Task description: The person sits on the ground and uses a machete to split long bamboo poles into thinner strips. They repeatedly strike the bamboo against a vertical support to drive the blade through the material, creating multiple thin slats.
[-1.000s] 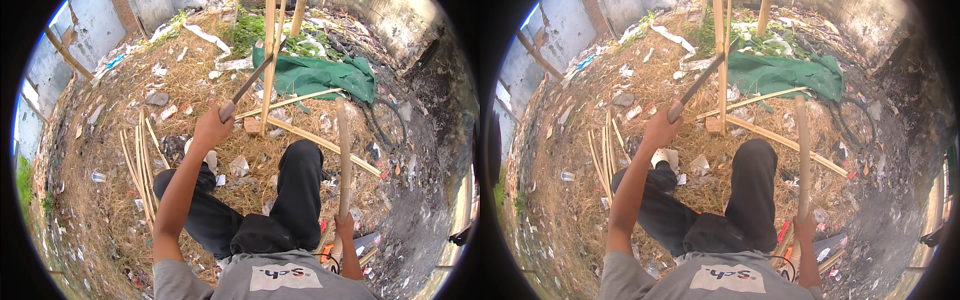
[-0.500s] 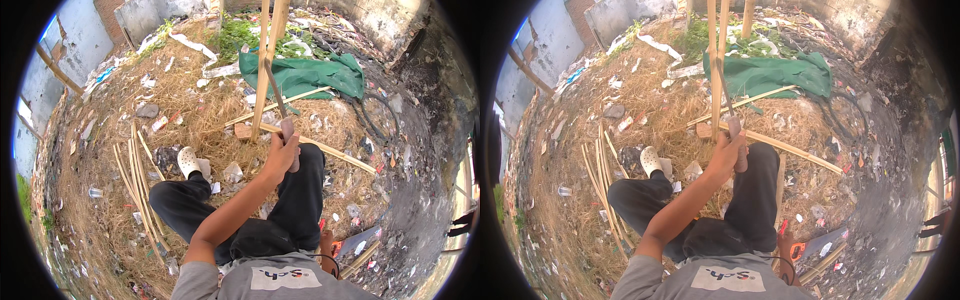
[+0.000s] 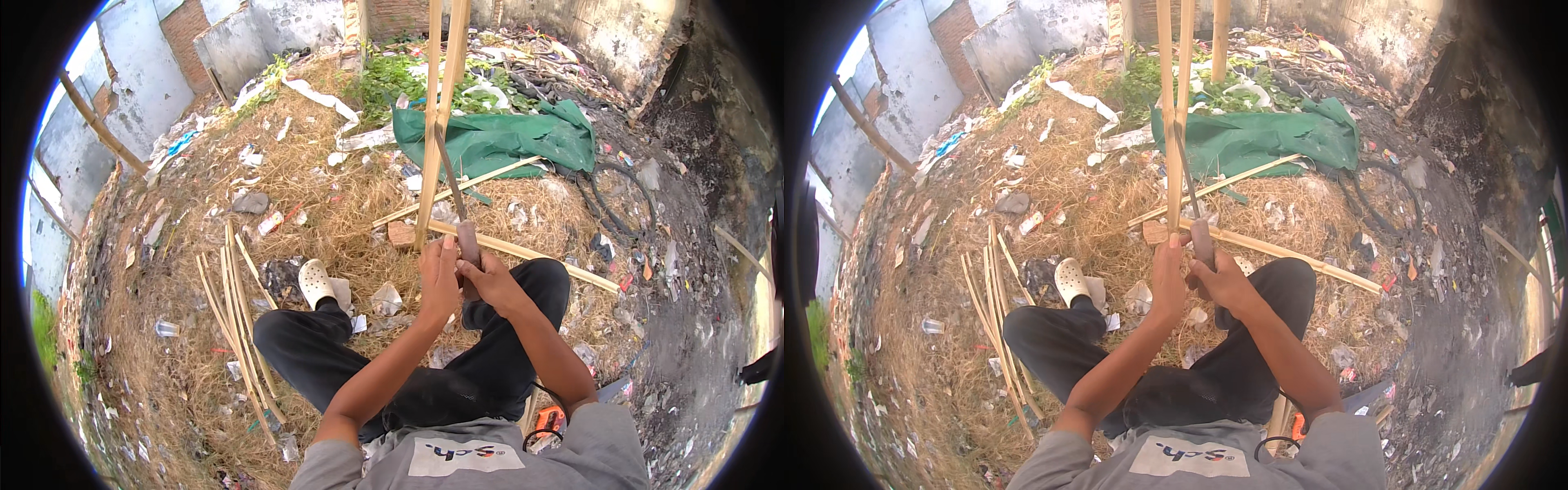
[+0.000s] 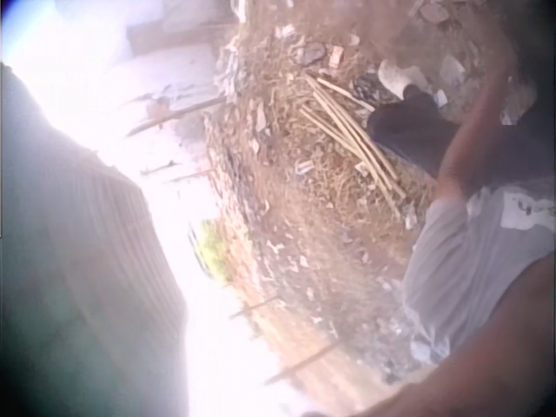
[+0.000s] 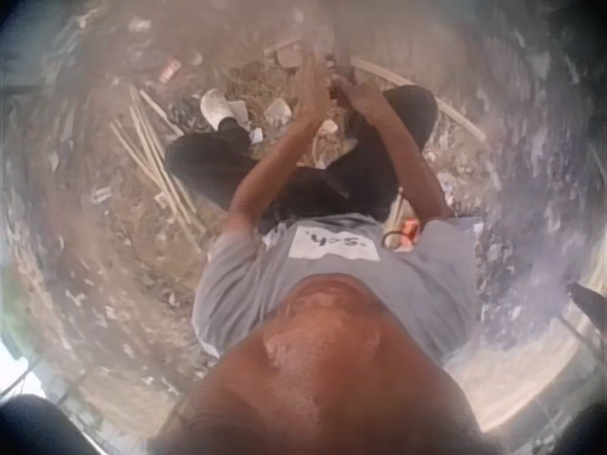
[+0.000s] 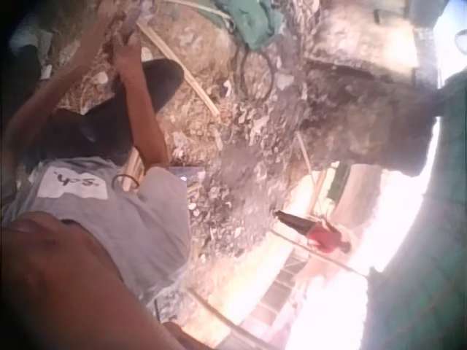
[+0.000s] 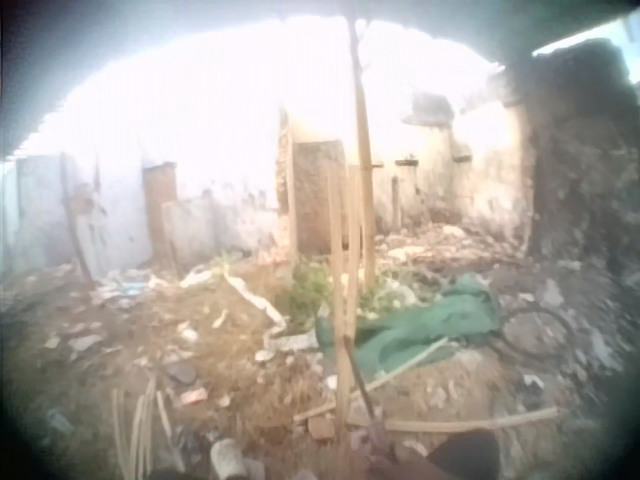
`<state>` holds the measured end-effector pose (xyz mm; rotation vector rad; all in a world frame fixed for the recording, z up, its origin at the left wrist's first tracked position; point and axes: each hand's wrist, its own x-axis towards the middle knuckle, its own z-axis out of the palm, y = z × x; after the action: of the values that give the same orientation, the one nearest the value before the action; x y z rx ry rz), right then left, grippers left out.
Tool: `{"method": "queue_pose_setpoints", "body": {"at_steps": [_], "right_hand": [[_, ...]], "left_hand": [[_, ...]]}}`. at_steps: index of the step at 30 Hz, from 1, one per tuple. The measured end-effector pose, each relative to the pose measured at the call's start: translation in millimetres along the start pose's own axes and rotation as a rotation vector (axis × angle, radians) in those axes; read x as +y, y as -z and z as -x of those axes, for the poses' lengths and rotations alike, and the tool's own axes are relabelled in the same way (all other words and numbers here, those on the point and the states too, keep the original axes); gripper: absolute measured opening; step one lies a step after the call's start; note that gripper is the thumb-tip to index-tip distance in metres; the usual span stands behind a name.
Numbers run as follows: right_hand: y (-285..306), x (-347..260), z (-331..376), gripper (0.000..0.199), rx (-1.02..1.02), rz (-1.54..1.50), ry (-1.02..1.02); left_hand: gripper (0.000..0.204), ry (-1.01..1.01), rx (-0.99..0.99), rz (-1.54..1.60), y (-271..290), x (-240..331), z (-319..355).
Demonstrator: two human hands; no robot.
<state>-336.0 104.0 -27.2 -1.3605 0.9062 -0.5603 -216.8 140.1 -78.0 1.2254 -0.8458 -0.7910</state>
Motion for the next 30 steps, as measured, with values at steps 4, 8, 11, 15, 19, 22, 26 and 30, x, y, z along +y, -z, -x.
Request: {"method": "queue_pose_setpoints", "body": {"at_steps": [4,8,11,15,19,22,26,30], "right_hand": [[15.3,32.5,-22.8,0.02,0.05,-0.013,-0.031],[8.7,16.5,-25.2,0.02,0.232,-0.087,-0.056],[9.6,13.9,-25.9,0.02,0.278,-0.017,-0.064],[2.6,25.2,-21.6,0.021,0.17,0.102,-0.038],[-5.3,49.9,-16.0,0.016,0.033,0.012,-0.075],[-4.4,47.7,-14.6,0.013,-0.369,-0.647,-0.177],[-23.9,82.5,-29.4,0.011,-0.447,-0.781,-0.181],[-21.4,53.8,-33.2,0.015,-0.037,-0.024,-0.122]], "left_hand": [[0.052,-0.314,0.13,-0.338,46.6,58.3,-30.4],[0.081,-0.663,0.151,-0.465,33.5,164.1,-124.0],[0.103,-0.798,0.072,-0.614,10.0,192.6,-194.9],[0.078,-0.74,-0.022,-0.468,-8.5,216.5,-246.2],[0.038,-0.611,-0.164,0.054,-9.6,221.6,-242.5],[0.041,-0.568,-0.163,0.039,5.3,220.7,-241.8],[0.046,-0.594,-0.219,0.139,12.5,218.2,-253.0],[0.049,-0.637,-0.139,0.143,33.9,215.1,-252.8]]}}
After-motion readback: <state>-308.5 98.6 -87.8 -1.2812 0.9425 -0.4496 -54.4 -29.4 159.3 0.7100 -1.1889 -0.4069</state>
